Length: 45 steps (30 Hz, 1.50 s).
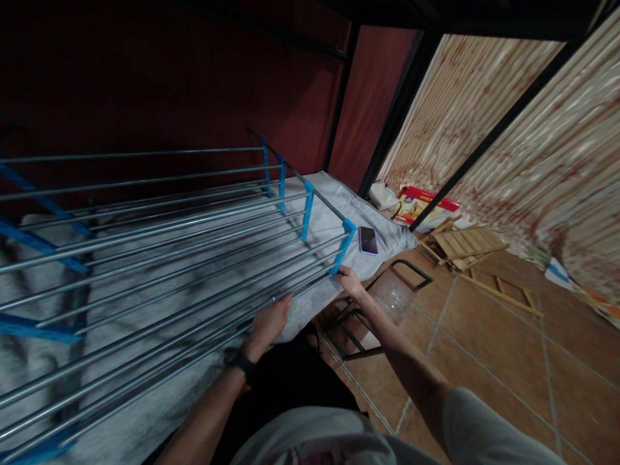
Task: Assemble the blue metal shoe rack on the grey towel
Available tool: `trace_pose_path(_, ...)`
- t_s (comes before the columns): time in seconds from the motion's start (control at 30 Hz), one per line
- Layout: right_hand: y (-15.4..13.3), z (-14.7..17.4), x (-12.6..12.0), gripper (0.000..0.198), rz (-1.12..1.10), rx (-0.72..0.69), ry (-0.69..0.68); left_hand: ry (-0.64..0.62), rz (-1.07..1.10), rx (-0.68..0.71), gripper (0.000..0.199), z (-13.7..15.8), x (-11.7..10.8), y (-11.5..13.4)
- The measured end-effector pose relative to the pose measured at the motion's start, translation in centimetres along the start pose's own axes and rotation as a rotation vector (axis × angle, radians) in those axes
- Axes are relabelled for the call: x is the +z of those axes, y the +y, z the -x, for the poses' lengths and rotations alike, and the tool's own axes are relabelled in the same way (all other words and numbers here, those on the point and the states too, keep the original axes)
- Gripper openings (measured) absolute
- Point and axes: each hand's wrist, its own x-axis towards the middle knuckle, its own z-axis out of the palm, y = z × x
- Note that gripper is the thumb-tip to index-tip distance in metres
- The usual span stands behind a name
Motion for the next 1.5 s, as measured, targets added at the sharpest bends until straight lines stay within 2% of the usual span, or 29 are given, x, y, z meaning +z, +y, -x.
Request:
trace_pose_path(0.43,-0.34,0.28,0.09,0.027,-0.009,-0.005,-0.015,0.001,0.042,0.026,0.045,-0.32,0.63,-0.78)
trace_pose_path(0.83,0.05,0.58,0.32,0.029,0.037,-0.048,-0.009,-0.054,0.017,0.012,0.044,-0.28,-0.32,-0.32)
trace_pose_path(1.27,0.64,0.69,0.64,0.030,0.066,-0.064,-0.005,-0.076,0.057,0.027,0.044,-0.52,-0.22,-0.78)
trace_pose_path(1.5,0.62,0.68,0.75,0.035,0.041,-0.078,-0.008,-0.038,0.002,0.059,0.044,-0.50,0.21,-0.75)
